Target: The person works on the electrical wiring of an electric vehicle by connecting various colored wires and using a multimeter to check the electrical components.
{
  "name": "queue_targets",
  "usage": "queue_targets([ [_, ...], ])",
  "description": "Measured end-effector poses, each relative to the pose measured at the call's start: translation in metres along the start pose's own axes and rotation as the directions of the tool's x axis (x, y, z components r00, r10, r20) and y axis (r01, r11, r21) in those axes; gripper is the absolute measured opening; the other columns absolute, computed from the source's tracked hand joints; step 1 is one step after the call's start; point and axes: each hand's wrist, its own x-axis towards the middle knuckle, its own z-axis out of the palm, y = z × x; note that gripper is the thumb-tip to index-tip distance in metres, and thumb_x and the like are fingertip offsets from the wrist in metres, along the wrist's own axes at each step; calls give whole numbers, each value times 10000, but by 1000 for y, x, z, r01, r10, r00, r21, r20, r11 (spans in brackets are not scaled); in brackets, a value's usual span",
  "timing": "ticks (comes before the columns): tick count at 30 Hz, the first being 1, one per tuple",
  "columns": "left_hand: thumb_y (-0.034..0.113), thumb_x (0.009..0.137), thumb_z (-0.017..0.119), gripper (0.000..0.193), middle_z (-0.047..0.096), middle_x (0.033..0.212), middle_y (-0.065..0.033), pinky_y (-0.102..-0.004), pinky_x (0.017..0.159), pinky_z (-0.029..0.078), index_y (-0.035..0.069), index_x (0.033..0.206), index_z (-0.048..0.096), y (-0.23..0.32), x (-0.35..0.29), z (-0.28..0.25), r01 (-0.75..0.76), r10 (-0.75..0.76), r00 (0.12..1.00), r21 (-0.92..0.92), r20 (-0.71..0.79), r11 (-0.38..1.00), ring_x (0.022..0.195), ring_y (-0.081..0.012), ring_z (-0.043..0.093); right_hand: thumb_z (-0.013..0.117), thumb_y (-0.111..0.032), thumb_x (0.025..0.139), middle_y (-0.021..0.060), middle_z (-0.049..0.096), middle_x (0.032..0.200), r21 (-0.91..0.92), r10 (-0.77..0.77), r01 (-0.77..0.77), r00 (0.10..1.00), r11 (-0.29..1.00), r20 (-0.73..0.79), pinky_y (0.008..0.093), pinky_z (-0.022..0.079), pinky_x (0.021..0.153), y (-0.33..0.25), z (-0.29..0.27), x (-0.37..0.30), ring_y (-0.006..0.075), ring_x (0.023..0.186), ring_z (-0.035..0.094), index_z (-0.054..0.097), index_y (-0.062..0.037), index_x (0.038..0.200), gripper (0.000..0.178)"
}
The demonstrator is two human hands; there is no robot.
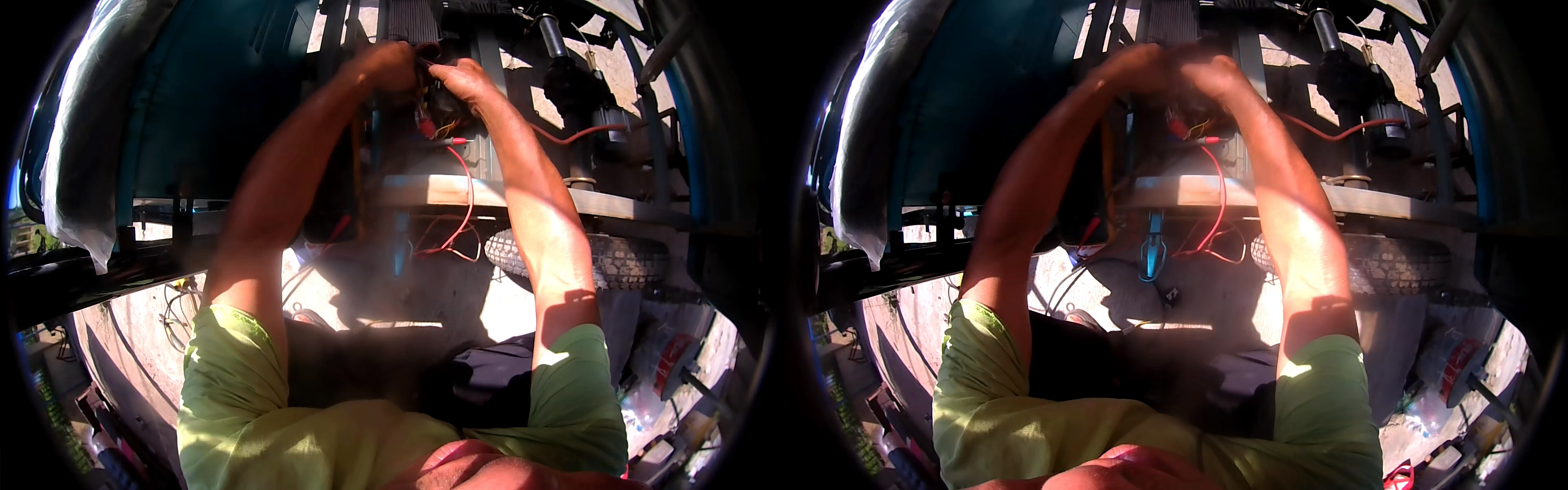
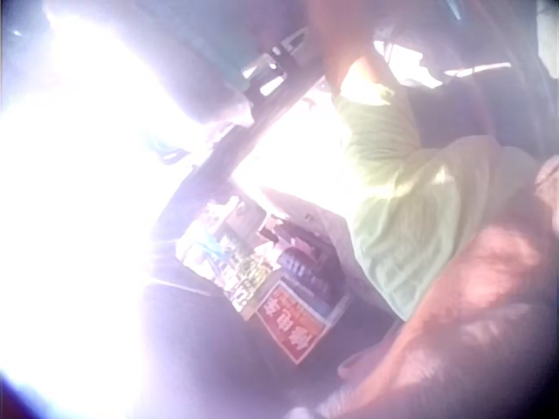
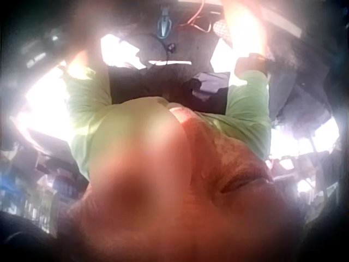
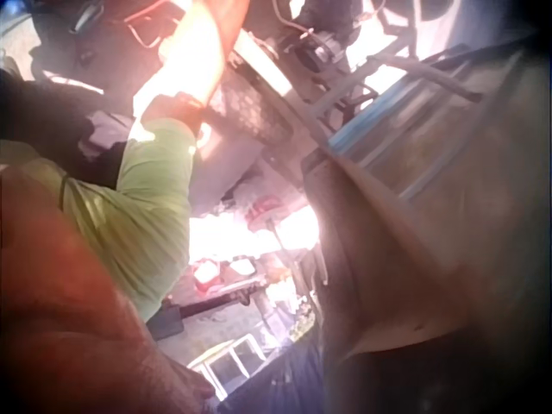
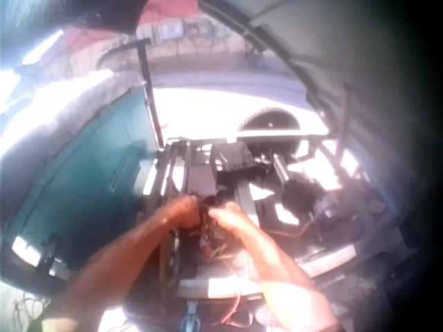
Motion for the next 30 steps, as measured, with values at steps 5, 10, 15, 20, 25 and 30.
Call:
queue_targets([
  [5, 386, 783, 746, 380, 729, 983, -198, -437, 829, 544, 91, 1022, 759, 10, -11, -12, 25, -23, 999, -52, 47, 998, 928, -344, 707, 743, -311, 772, 185, 697, 905, 120, 92, -97, 995, 988, 40, 398, 581, 644, 19, 1, 18, 263, 776, 711, 662, 98, 932, 447],
  [10, 432, 752, 783, 468, 735, 940, -212, -411, 775, 572, 19, 971, 764, 12, -14, -7, 60, -67, 992, -69, -103, 996, 889, -335, 727, 733, -227, 794, 163, 680, 802, 343, 98, -147, 983, 928, 154, 407, 597, 588, 17, 1, 17, 249, 666, 698, 648, 79, 829, 319],
  [15, 485, 811, 674, 505, 705, 1061, -239, -454, 882, 540, 111, 1147, 719, 8, -12, -11, 113, -114, 993, -64, -20, 992, 1012, -405, 676, 723, -197, 801, 141, 682, 757, 316, 74, -127, 982, 940, 173, 384, 591, 582, 19, 2, 23, 234, 626, 691, 667, 82, 843, 287],
  [20, 514, 812, 663, 549, 695, 1099, -246, -442, 886, 541, 92, 1162, 704, -9, -19, -2, 159, -168, 983, -123, -69, 980, 1031, -407, 671, 738, -223, 785, 136, 696, 769, 344, 16, -76, 984, 936, 175, 357, 574, 590, -4, 0, -4, 217, 629, 687, 684, 80, 855, 315],
  [25, 290, 729, 738, 440, 730, 980, -228, -388, 800, 564, -17, 1043, 715, 32, -64, -48, 215, -339, 901, -399, -272, 891, 929, -327, 725, 754, -301, 782, 128, 719, 841, 92, -75, 69, 996, 993, 58, 340, 550, 703, 17, 1, 6, 198, 755, 690, 715, 56, 950, 397],
  [30, 237, 772, 739, 386, 726, 902, -159, -343, 739, 570, -42, 1035, 687, 30, -76, -71, 29, -341, 861, -634, -376, 772, 815, -240, 707, 770, -392, 788, 137, 729, 933, -71, 34, -32, 999, 997, 27, 338, 531, 786, 33, 11, 16, 189, 863, 683, 728, 30, 1001, 474],
])
